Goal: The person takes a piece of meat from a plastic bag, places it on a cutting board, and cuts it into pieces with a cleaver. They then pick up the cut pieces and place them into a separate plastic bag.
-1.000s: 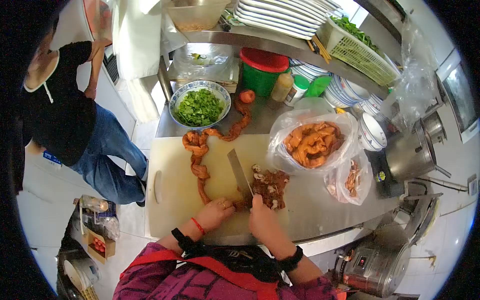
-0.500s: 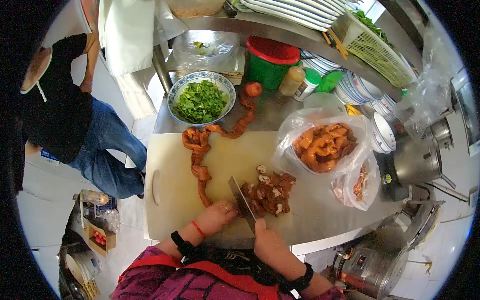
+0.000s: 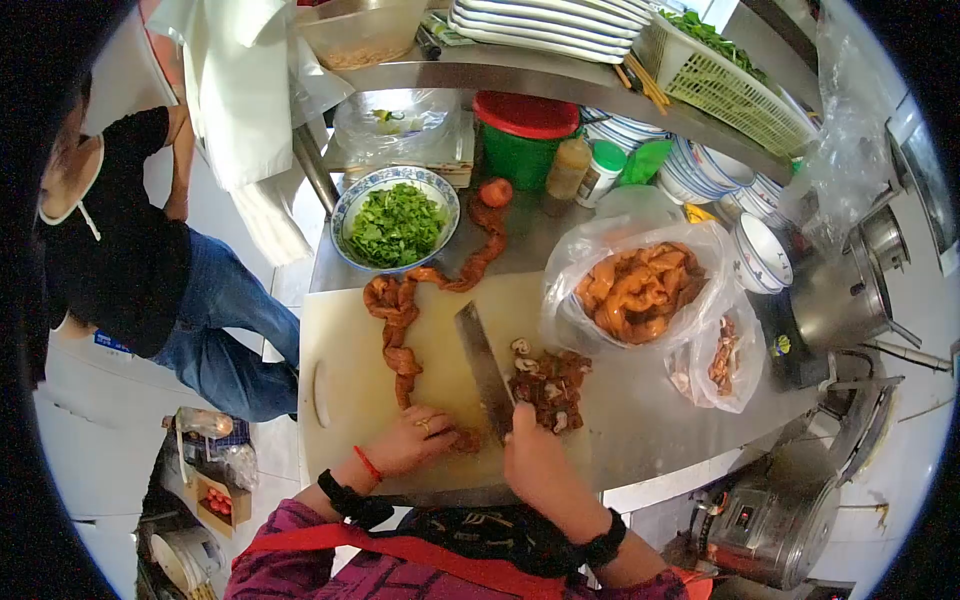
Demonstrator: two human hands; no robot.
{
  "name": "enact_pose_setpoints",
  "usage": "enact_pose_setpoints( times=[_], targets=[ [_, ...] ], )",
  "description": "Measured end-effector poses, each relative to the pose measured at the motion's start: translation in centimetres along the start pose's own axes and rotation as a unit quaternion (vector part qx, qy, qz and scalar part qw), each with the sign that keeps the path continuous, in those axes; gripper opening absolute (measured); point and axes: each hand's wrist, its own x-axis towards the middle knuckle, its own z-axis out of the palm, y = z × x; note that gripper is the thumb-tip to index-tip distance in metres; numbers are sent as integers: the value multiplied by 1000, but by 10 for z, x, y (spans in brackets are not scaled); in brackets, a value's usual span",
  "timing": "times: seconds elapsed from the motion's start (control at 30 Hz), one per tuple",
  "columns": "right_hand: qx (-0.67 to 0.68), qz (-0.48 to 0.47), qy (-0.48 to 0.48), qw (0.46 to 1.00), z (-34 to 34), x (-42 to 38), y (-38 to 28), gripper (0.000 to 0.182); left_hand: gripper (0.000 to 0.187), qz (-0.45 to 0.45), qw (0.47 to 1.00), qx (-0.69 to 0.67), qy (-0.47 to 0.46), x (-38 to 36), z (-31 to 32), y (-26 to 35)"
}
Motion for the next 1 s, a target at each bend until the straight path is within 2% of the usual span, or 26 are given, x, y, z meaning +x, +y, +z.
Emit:
enact_pose_setpoints(
  times=[0.03, 0.17, 0.23, 0.47, 0.57, 0.67, 0.73, 0.77, 0.83, 0.87, 0.9, 0.93, 0.97, 1.0],
  targets=[
    [10, 13, -44, 999, -2, -6, -1, 31, 30, 26, 999, 30, -23, 0, -2, -2],
    [5, -17, -55, 998, 17, -16, 5, 29, 24, 44, 998, 40, -20, -3, 13, -5],
    [19, -14, -53, 998, 21, -15, 7, 27, 31, -2, 997, 65, -47, -1, 20, 0],
    [-24, -21, -76, 997, 24, -16, 1, 23, 29, -19, 998, 64, -19, 2, 26, 5],
    [-60, 6, -97, 993, 36, -5, 2, 22, 28, 5, 999, 49, -1, 4, 28, 1],
    [-25, 19, -66, 997, 45, 21, -19, 20, 27, -12, 1000, 17, 20, 4, 37, 2],
    [-32, -5, -50, 998, 58, 41, -20, 19, 16, -2, 1000, 14, -25, 1, 32, 0],
    [-32, -8, -41, 999, 60, 45, -12, 19, 16, 5, 1000, 20, -23, 1, 28, 0],
    [22, -17, -38, 999, 60, 45, 7, 27, 15, -76, 994, 52, -51, -1, 15, 5],
    [46, -13, 7, 999, 55, 38, 16, 33, 15, -69, 994, 61, -50, 0, 7, 8],
    [48, -19, 18, 999, 52, 29, 30, 33, 21, -126, 988, 58, -72, 3, -3, 11],
    [63, -62, 84, 993, 51, 15, 48, 34, 29, -184, 977, 51, -92, 6, -7, 14],
    [77, -101, 147, 981, 48, 1, 66, 36, 29, -181, 978, 54, -90, 11, -6, 17],
    [111, -94, 142, 979, 36, -15, 78, 37, 43, -190, 978, 63, -52, 18, -2, 23]
  ],
)
